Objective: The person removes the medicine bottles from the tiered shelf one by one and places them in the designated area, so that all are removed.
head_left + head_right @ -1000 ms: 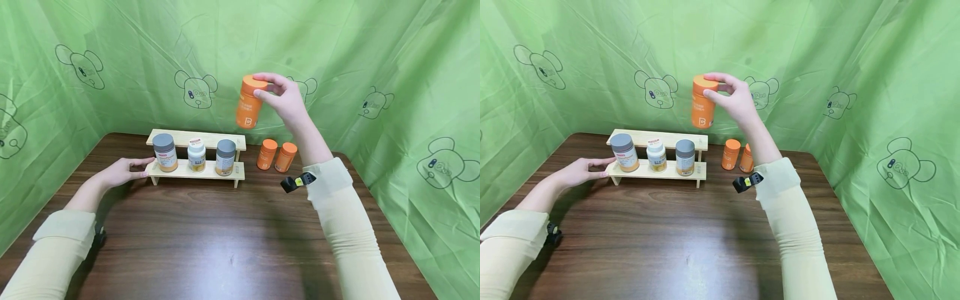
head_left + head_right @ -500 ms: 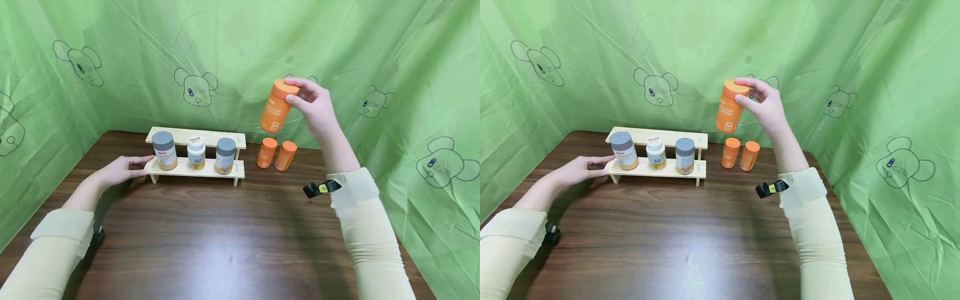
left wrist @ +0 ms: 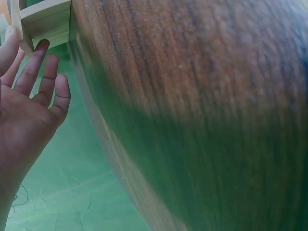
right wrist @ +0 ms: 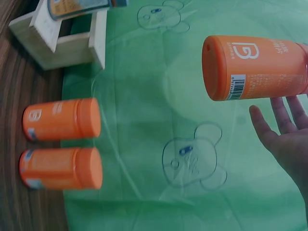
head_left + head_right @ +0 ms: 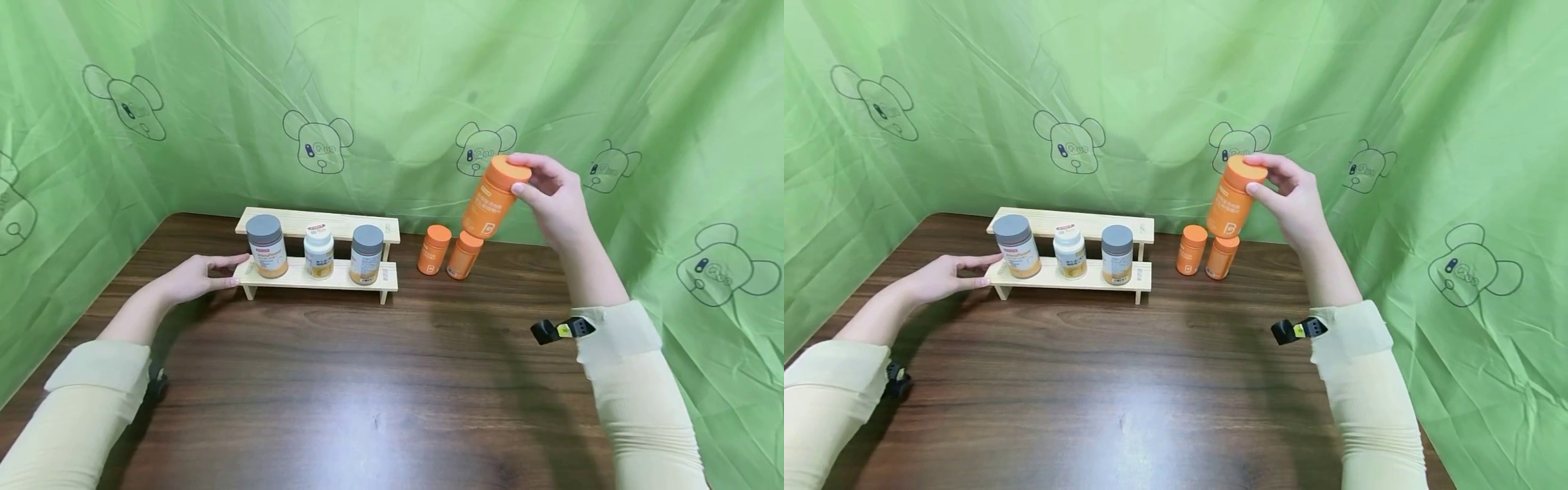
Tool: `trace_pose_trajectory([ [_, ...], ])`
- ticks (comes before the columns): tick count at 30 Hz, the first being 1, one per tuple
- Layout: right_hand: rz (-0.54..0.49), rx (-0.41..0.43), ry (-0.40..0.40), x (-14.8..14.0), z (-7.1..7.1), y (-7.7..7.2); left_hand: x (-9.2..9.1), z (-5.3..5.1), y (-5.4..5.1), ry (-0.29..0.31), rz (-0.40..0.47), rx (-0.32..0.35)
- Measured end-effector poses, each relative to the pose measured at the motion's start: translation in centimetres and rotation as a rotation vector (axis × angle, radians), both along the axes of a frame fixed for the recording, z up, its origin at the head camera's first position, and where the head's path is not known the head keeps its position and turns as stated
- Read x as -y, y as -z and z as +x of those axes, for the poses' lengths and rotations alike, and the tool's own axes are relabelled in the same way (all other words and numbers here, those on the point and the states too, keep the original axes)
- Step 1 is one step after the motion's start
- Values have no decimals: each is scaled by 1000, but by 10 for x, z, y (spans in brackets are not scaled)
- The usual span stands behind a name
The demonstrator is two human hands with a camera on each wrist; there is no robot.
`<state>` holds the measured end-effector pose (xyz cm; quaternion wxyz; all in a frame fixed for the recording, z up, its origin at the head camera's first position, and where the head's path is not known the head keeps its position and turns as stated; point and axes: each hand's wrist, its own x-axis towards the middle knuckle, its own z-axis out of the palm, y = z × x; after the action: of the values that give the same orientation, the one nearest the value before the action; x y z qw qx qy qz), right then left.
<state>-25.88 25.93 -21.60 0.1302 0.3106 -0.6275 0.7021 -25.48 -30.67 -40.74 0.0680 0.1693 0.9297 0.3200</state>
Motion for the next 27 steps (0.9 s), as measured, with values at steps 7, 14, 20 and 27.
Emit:
trace_pose_trajectory([
  [7, -47, -18, -14, -28, 5, 14, 1, 0, 0, 0, 8, 13],
  [14, -39, -20, -8, -54, 9, 25, 0, 1, -1, 4, 12, 10],
  [20, -47, -10, 21, -76, 5, 39, 0, 2, -1, -5, 18, 12],
  [27, -28, 19, 49, -98, -2, 61, 0, 2, -2, -16, 18, 37],
])
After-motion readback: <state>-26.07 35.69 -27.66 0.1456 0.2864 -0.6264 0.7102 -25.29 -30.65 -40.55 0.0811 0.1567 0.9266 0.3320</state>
